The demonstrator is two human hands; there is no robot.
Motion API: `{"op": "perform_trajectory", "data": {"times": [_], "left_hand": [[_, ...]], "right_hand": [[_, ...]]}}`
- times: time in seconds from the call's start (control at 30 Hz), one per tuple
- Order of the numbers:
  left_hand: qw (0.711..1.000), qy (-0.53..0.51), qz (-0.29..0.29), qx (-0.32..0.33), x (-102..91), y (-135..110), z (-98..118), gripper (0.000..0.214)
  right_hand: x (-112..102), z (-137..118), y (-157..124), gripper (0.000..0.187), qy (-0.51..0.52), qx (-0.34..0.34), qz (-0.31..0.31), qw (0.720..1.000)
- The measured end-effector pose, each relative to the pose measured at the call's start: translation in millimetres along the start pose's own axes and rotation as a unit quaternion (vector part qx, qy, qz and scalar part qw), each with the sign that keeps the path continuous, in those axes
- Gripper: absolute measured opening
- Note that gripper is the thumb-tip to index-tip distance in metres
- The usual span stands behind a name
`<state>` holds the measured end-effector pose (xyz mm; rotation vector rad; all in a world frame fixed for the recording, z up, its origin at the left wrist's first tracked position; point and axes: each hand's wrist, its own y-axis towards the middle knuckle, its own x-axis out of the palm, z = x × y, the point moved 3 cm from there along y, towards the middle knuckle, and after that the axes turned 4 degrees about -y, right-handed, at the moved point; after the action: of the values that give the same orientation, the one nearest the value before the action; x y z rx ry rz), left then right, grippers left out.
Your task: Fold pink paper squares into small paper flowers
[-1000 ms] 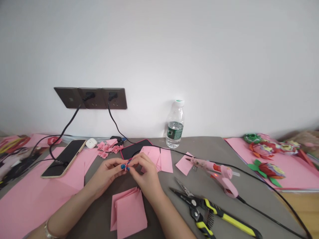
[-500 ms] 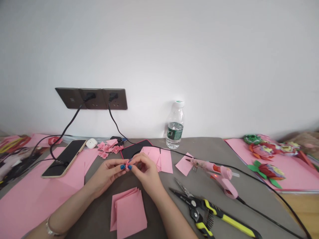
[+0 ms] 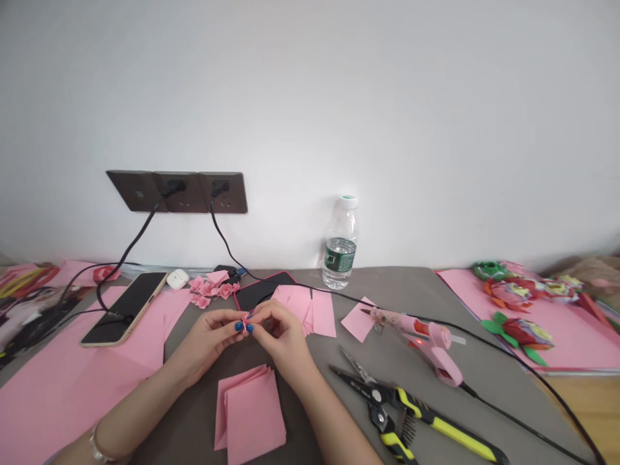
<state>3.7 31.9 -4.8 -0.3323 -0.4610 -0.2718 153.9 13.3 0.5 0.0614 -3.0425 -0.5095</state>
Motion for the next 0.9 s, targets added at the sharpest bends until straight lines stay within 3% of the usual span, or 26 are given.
{"op": "perform_trajectory", "data": {"times": [0.37,0.57,0.9], "left_hand": [[1.0,-0.004,-0.006,-0.005,1.6,1,5,0.032],[1.0,-0.012,0.006,-0.027,-0.4,2,6,0.031],[0.999,0.003,-0.025,-0.039,-0.7,2,4,0.026]], "right_hand": [[-4,-4,1,0.006,-0.107,-0.064,0.037,0.991],[-4,-9,1,0.013,-0.15,-0.067,0.018,0.986],[0,-13,-5,0.018,-0.267,-0.112,-0.005,0.957]]}}
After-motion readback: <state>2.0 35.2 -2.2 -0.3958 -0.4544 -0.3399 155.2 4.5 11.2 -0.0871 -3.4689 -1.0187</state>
